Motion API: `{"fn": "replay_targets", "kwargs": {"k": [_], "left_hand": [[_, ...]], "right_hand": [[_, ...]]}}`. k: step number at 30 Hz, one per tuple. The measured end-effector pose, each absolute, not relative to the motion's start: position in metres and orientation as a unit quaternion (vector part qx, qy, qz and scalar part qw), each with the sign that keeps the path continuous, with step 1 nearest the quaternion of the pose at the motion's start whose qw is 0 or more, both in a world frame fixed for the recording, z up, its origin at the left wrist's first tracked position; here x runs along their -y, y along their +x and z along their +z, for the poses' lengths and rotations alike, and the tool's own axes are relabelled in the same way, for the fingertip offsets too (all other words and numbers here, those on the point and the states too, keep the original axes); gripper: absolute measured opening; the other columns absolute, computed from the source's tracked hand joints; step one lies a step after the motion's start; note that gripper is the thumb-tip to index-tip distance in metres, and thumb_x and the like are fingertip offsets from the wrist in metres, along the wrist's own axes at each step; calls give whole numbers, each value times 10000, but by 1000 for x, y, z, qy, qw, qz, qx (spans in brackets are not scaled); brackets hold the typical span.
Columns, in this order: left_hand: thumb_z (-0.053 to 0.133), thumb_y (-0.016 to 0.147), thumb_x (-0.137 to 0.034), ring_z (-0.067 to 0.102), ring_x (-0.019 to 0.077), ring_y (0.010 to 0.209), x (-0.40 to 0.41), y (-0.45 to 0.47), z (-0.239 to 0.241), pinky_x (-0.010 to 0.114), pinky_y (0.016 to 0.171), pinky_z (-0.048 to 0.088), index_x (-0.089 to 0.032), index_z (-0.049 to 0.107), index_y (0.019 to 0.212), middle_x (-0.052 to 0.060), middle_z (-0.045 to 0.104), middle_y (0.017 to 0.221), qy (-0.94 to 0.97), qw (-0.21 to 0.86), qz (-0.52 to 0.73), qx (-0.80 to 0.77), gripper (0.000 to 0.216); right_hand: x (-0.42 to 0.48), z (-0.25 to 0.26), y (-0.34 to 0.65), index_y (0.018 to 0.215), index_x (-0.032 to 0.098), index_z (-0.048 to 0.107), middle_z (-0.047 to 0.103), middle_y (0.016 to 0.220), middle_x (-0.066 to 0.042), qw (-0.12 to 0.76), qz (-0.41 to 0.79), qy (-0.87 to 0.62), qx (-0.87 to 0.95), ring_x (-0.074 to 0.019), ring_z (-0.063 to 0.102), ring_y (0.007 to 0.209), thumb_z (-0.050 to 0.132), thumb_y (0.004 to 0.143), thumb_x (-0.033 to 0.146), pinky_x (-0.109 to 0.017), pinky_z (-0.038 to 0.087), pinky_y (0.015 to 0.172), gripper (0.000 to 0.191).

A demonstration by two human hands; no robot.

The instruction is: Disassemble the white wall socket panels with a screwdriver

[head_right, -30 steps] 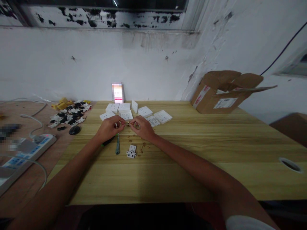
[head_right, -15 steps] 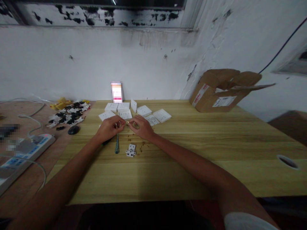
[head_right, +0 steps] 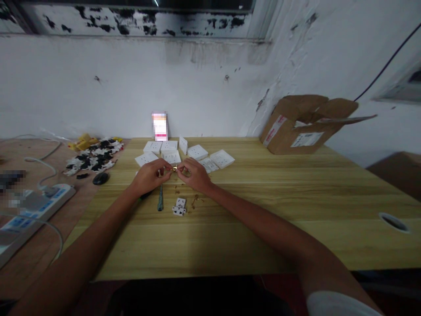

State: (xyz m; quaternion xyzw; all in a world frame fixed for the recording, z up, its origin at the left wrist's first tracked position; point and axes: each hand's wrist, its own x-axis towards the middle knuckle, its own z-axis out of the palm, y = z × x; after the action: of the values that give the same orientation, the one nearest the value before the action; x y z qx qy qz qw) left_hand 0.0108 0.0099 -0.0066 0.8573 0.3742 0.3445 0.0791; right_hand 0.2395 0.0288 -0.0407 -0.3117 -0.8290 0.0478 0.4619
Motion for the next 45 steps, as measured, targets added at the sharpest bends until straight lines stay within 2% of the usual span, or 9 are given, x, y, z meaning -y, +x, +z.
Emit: {"fn": "replay_targets", "kwargs": {"k": [12,24,34,45], "left_hand": [[638,956,-258,626,134,720,-9,8,-4,260,673,479,-200,724,986,20,700,897,868,78,339,-356,108],[657,955,-295,623,136,731,-12,7,-8,270,693,487,-208,702,1052,15,690,923,865,61,339,-366,138],[603,998,-300,624,116,710,-12,8,-9,264,682,505,-216,669,1134,33,706,1037,864,47,351,-357,173],[571,1014,-283,665,134,789,-5,10,-2,265,722,515,-220,672,1093,33,715,1065,876,46,328,-351,142]], "right_hand": [[-28,-41,240,902,240,632,632,820,-17,456,57,-300,836,-198,602,829,642,965,229,-360,477,780,65],[-29,-41,240,885,227,637,622,803,-14,459,57,-307,832,-187,577,785,644,961,211,-345,457,753,78],[-29,-39,240,860,214,616,619,803,-14,449,94,-311,832,-173,571,770,622,972,209,-322,454,727,112],[-30,-41,242,866,213,581,594,810,-7,443,105,-297,840,-166,565,767,600,965,182,-319,437,722,105]]}}
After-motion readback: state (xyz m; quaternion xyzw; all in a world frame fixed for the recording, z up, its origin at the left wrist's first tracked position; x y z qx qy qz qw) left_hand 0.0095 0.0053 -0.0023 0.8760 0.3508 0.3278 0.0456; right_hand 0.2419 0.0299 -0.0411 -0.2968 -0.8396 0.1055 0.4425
